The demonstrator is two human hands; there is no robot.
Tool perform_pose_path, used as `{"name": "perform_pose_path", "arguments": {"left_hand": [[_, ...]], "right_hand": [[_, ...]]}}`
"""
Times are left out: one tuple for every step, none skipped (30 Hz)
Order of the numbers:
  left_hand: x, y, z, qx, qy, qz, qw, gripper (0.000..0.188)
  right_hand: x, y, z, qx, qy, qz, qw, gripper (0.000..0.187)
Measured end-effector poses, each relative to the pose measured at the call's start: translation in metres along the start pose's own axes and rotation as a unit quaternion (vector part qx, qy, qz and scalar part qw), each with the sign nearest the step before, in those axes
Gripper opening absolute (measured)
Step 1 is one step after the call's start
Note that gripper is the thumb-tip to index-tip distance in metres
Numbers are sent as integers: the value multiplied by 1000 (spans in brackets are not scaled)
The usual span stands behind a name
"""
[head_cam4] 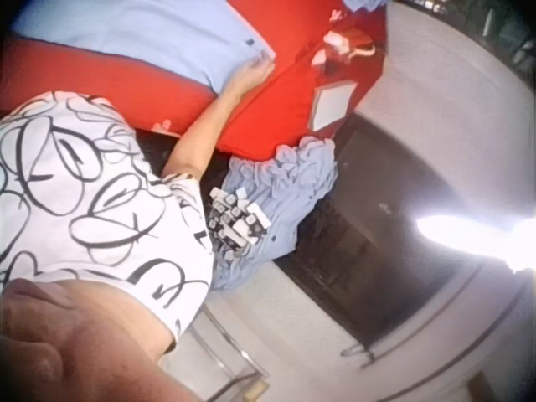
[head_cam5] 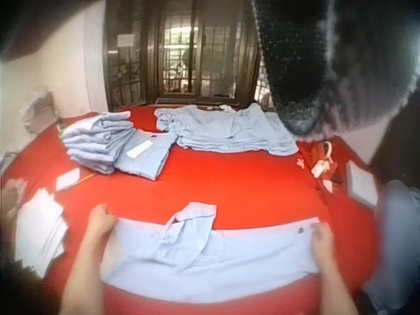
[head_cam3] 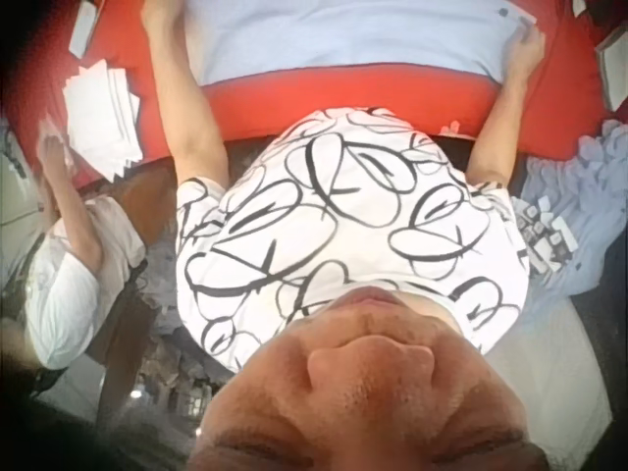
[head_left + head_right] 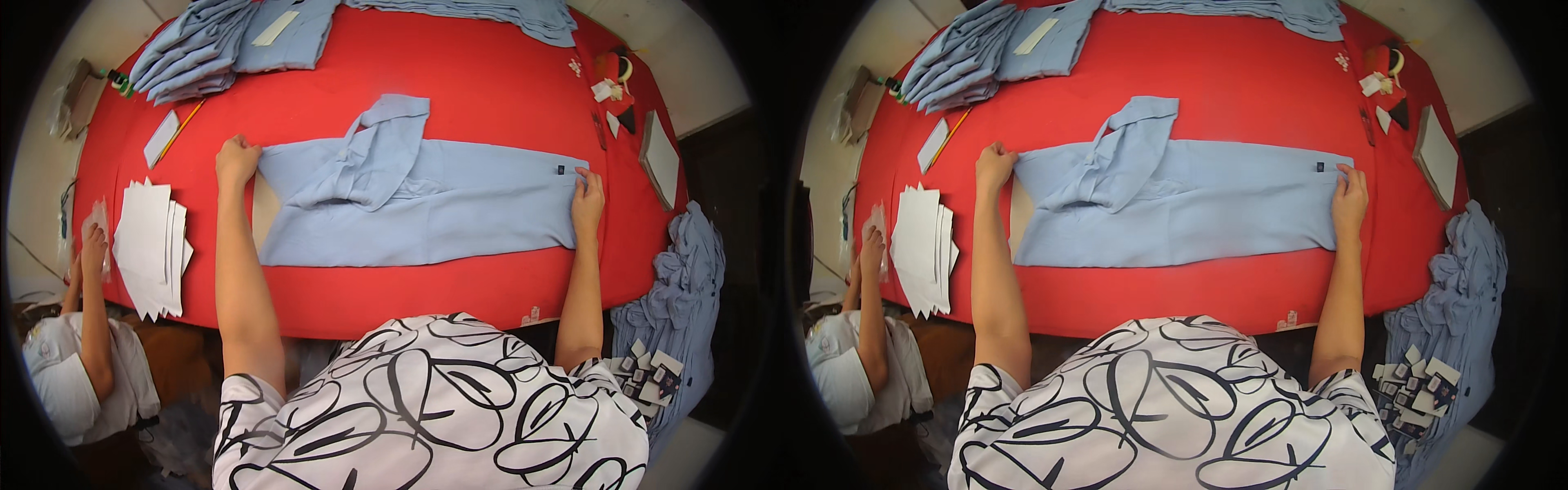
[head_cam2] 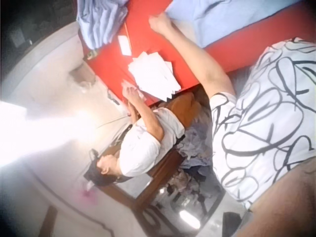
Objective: The person folds blue collared shirts on a red surface, using cardboard inserts for structure and placing labels on the folded garments.
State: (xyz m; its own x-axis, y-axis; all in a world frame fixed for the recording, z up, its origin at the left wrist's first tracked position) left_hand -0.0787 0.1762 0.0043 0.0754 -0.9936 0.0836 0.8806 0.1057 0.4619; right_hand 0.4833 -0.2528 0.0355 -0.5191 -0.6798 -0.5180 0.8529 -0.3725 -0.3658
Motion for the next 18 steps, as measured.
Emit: {"name": "perform_pose_path", "arguments": {"left_hand": [[1, 0, 1, -3, 6, 0, 1000, 27], [1, -3, 3, -6, 14, 3, 1000, 27], [5, 1, 3, -9, 18, 2, 1000, 28], [12, 9, 5, 6, 40, -23, 999, 31], [28, 20, 14, 20, 62, -48, 997, 34], [47, 31, 23, 36, 83, -72, 993, 37], [68, 44, 27, 54, 77, -115, 989, 42], [93, 54, 35, 70, 72, -156, 983, 46], [120, 65, 31, 78, -4, -212, 974, 47], [144, 75, 20, 85, -85, -270, 955, 49], [155, 73, 15, 77, -74, -296, 949, 46], [165, 71, 5, 71, -63, -319, 943, 44], [173, 70, -6, 64, -51, -342, 936, 41], [166, 59, -12, 89, -28, -329, 940, 36], [155, 46, -12, 114, -2, -314, 943, 32], [145, 33, -13, 139, 24, -297, 944, 27], [144, 33, -13, 129, 28, -290, 948, 24], [141, 34, -12, 118, 33, -281, 952, 20]], "right_hand": [[-2, 2, 3, 1, 11, -6, 1000, 20], [-6, 0, 6, 4, 31, -3, 1000, 20], [-7, 4, 5, 13, 25, -9, 1000, 21], [-8, 9, 4, 21, 20, -16, 999, 21], [-7, 16, 1, 28, 14, -24, 999, 22], [-6, 18, 3, 60, 24, -16, 998, 22], [-6, 12, 11, 81, 42, -10, 996, 22], [-6, 0, 20, 99, 57, -4, 993, 21], [-3, -10, 26, 118, 72, 0, 990, 21], [5, -10, 23, 72, 65, -12, 995, 22], [11, -11, 16, 23, 55, -20, 998, 23], [17, -11, 10, -27, 45, -25, 998, 24], [24, -15, 5, 17, 30, 5, 999, 26], [35, -18, -2, 60, 16, 35, 997, 27], [40, -21, -9, 101, 2, 67, 993, 29], [43, -8, -8, 68, -14, 50, 996, 32], [43, -5, -6, 79, -23, 56, 995, 32], [41, -3, -7, 89, -32, 62, 994, 32]]}}
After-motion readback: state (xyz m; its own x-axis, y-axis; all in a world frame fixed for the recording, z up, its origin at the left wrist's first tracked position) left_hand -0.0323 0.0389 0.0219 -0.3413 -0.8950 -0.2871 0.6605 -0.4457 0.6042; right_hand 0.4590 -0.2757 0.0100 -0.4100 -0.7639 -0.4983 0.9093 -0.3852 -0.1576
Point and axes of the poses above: each hand's wrist, its own x-axis away from the middle knuckle, its own z-axis out of the back of the hand, y = z × x, the point moved 10 cm from there along -x, towards the middle knuckle, and after that the axes turned 9 degrees about z, right-handed, at the moved point
